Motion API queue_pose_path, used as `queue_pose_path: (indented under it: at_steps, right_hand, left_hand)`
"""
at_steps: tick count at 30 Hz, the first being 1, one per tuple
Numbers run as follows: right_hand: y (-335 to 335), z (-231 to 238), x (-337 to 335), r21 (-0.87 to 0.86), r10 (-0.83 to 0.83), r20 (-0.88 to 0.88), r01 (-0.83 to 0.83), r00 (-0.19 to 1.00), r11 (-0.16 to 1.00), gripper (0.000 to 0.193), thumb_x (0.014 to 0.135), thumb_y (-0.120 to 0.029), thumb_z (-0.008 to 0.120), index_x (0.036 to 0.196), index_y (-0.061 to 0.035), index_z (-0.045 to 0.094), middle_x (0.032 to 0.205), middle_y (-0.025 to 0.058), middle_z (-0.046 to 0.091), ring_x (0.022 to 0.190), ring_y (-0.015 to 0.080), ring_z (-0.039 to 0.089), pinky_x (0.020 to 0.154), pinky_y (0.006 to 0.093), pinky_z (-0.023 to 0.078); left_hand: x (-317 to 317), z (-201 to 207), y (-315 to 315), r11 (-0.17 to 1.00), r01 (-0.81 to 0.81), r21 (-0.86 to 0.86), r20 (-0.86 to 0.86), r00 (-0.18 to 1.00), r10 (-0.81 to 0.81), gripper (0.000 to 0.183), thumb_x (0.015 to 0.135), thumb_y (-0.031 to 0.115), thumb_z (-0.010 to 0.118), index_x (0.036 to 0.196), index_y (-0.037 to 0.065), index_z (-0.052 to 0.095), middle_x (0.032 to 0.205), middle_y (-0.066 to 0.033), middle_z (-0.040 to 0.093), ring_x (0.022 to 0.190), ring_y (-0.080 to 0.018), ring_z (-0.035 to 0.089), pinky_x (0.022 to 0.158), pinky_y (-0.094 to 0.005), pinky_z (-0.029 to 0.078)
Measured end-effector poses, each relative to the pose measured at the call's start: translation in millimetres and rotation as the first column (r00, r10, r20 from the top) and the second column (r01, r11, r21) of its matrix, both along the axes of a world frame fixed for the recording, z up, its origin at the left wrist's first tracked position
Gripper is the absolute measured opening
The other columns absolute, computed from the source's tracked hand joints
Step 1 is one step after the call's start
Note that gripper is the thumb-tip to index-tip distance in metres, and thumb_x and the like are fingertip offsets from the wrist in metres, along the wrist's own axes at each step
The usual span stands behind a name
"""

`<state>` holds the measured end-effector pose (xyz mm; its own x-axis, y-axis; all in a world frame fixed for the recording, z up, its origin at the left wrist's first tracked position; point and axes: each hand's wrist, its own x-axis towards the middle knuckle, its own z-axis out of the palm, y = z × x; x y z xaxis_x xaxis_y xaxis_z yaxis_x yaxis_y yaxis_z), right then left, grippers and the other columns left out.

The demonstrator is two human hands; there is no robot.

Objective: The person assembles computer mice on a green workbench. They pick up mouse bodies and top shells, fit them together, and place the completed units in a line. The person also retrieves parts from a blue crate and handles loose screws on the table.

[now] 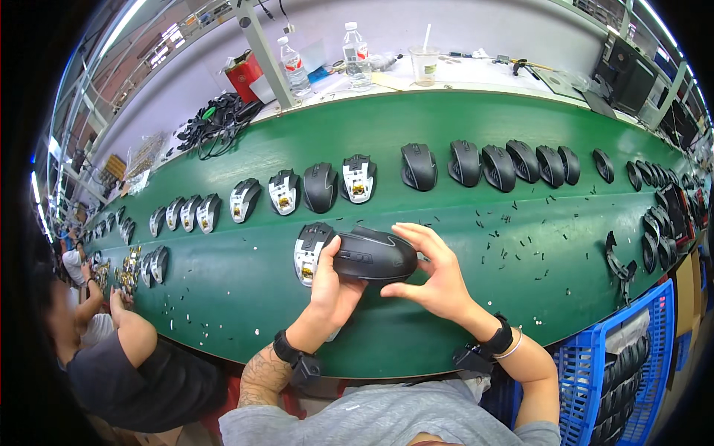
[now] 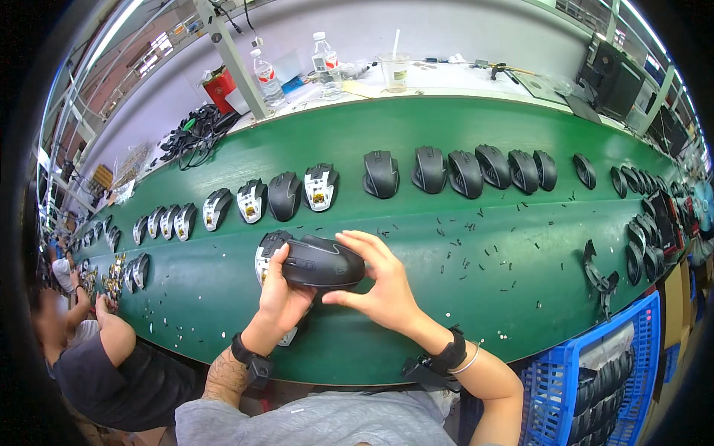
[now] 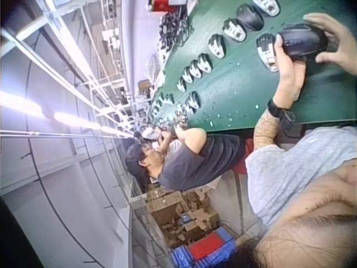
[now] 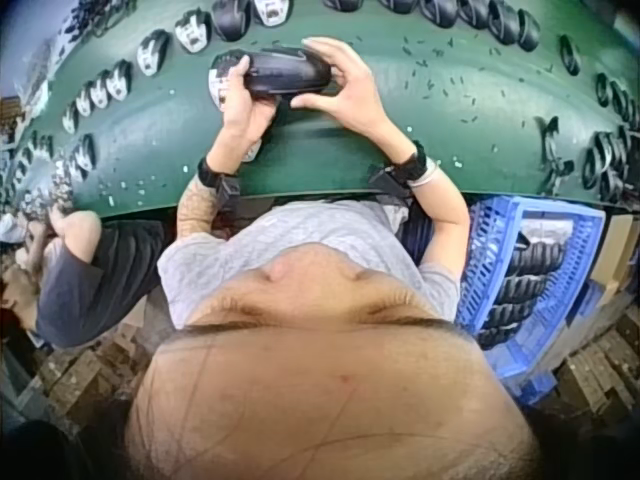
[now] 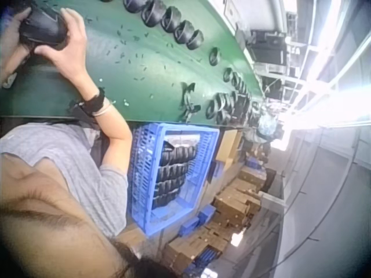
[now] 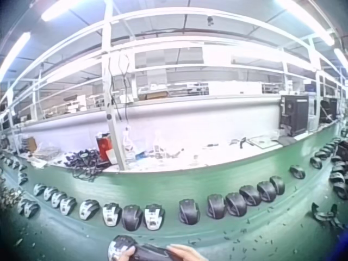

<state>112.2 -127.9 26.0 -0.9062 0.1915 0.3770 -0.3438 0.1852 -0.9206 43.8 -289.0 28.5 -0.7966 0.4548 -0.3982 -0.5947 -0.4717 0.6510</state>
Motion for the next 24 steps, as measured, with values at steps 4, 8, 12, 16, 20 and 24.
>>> queue_pose_path:
  at_steps: [4, 8, 12, 16, 20, 24]
  right_hand:
    - [6.1, -4.6, 0.7, 0.196, -0.040, -0.013, 0.042, 0.999, 0.980, 0.067, 0.059, -0.017, 0.083, 0.117, -0.0006, 0.055, 0.119, 0.0143, 0.054, 0.103, 0.0244, 0.058, 0.082, 0.0317, 0.049]
    - [15.4, -4.8, -2.7, 0.043, 0.016, 0.038, -0.017, 0.999, 0.999, 0.063, 0.062, -0.013, 0.082, 0.117, 0.0004, 0.056, 0.115, 0.0127, 0.055, 0.101, 0.0201, 0.057, 0.081, 0.0298, 0.049]
    - [22.0, -9.9, -6.0, -0.107, 0.110, 0.105, -0.099, 0.988, 0.989, 0.059, 0.065, -0.011, 0.081, 0.117, 0.0023, 0.055, 0.110, 0.0095, 0.055, 0.096, 0.0157, 0.056, 0.079, 0.0284, 0.049]
    - [23.8, -15.3, -8.3, -0.136, 0.133, 0.210, -0.106, 0.969, 0.985, 0.056, 0.067, -0.010, 0.079, 0.116, 0.0035, 0.055, 0.107, 0.0086, 0.057, 0.091, 0.0149, 0.057, 0.079, 0.0277, 0.048]
    - [25.5, -21.3, -10.7, -0.255, 0.197, 0.279, -0.125, 0.940, 0.959, 0.053, 0.072, -0.009, 0.076, 0.117, 0.0051, 0.053, 0.105, 0.0095, 0.060, 0.091, 0.0147, 0.058, 0.081, 0.0279, 0.048]
    - [33.9, -12.0, -16.3, -0.371, 0.079, 0.282, 0.033, 0.956, 0.928, 0.050, 0.076, -0.010, 0.073, 0.118, 0.0052, 0.051, 0.106, 0.0134, 0.061, 0.092, 0.0156, 0.059, 0.078, 0.0286, 0.049]
  left_hand:
    - [2.6, 3.3, 1.7, 0.990, 0.115, 0.086, -0.009, 0.993, -0.114, 0.045, 0.092, 0.040, 0.043, 0.122, 0.007, 0.046, 0.117, -0.0094, 0.055, 0.109, -0.0212, 0.052, 0.095, -0.0398, 0.042]
    - [4.7, 14.9, 0.5, 0.957, 0.287, 0.038, -0.104, 0.954, -0.282, 0.043, 0.093, 0.037, 0.043, 0.124, 0.007, 0.044, 0.119, -0.0103, 0.053, 0.111, -0.0224, 0.052, 0.092, -0.0422, 0.045]
    - [6.7, 10.7, 1.3, 0.951, 0.306, -0.047, -0.152, 0.939, -0.309, 0.038, 0.094, 0.028, 0.044, 0.121, 0.002, 0.046, 0.117, -0.0127, 0.054, 0.107, -0.0234, 0.055, 0.092, -0.0398, 0.046]
    - [7.6, 6.2, 1.5, 0.957, 0.287, -0.041, -0.086, 0.953, -0.290, 0.038, 0.094, 0.027, 0.045, 0.121, 0.000, 0.045, 0.116, -0.0140, 0.054, 0.106, -0.0238, 0.057, 0.091, -0.0375, 0.047]
    - [8.5, 3.3, 2.6, 0.959, 0.276, -0.069, -0.047, 0.959, -0.279, 0.043, 0.095, 0.032, 0.043, 0.123, 0.000, 0.045, 0.118, -0.0136, 0.054, 0.108, -0.0245, 0.056, 0.089, -0.0350, 0.047]
    - [3.2, 18.7, 0.4, 0.859, 0.509, -0.061, -0.047, 0.858, -0.512, 0.049, 0.094, 0.037, 0.040, 0.127, 0.000, 0.044, 0.121, -0.0147, 0.054, 0.109, -0.0272, 0.056, 0.088, -0.0324, 0.046]
